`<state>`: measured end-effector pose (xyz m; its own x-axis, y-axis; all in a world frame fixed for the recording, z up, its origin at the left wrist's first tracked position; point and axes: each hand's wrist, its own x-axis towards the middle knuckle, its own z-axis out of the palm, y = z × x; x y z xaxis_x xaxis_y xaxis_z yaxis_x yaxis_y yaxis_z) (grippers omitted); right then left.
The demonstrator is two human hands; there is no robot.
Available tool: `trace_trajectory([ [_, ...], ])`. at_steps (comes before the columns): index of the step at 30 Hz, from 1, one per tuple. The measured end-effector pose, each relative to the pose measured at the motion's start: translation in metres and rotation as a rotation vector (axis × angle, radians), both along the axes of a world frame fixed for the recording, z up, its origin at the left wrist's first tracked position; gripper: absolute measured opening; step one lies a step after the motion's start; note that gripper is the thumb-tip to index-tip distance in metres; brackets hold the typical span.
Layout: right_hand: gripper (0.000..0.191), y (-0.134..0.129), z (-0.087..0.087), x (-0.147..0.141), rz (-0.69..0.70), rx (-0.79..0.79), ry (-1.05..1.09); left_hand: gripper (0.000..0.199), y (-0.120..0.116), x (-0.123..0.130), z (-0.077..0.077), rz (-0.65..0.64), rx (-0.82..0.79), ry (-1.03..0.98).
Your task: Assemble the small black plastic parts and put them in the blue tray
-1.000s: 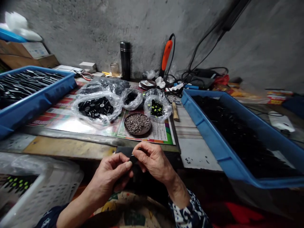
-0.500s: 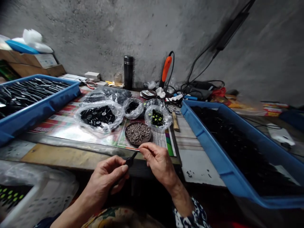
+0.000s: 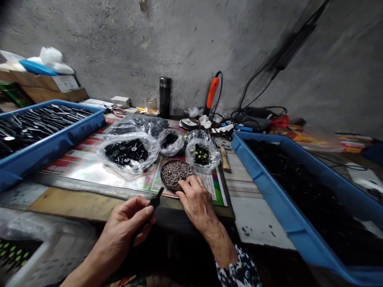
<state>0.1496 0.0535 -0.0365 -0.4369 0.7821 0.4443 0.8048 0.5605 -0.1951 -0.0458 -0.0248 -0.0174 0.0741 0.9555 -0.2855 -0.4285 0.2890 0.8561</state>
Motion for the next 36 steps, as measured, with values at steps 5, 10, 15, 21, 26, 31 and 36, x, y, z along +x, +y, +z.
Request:
trace_trajectory([
  [5,0.018,-0.001,-0.001,-0.003,-0.009,0.042,-0.022,0.042,0.001,-0.002,0.003,0.009,0.006,-0.002],
  [10,0.011,-0.001,0.0,-0.003,0.01,0.044,-0.029,0.042,0.0,-0.002,0.002,0.016,0.003,0.011],
  [15,0.011,0.001,0.003,-0.003,0.048,0.013,0.03,0.042,0.0,-0.001,0.0,0.021,0.023,0.006],
  [21,0.015,0.009,0.005,-0.004,0.078,-0.053,0.169,0.039,0.0,0.002,0.001,0.011,0.026,0.009],
  [26,0.013,-0.004,0.012,-0.005,0.095,-0.097,0.32,0.04,-0.002,0.004,0.001,0.01,0.012,-0.01],
  [31,0.009,-0.041,0.025,-0.013,0.125,-0.36,0.724,0.04,-0.004,0.009,0.0,0.007,-0.002,-0.03],
  [36,0.01,-0.063,0.028,-0.024,0.193,-0.341,0.87,0.039,-0.007,0.016,-0.001,-0.007,0.006,-0.041],
])
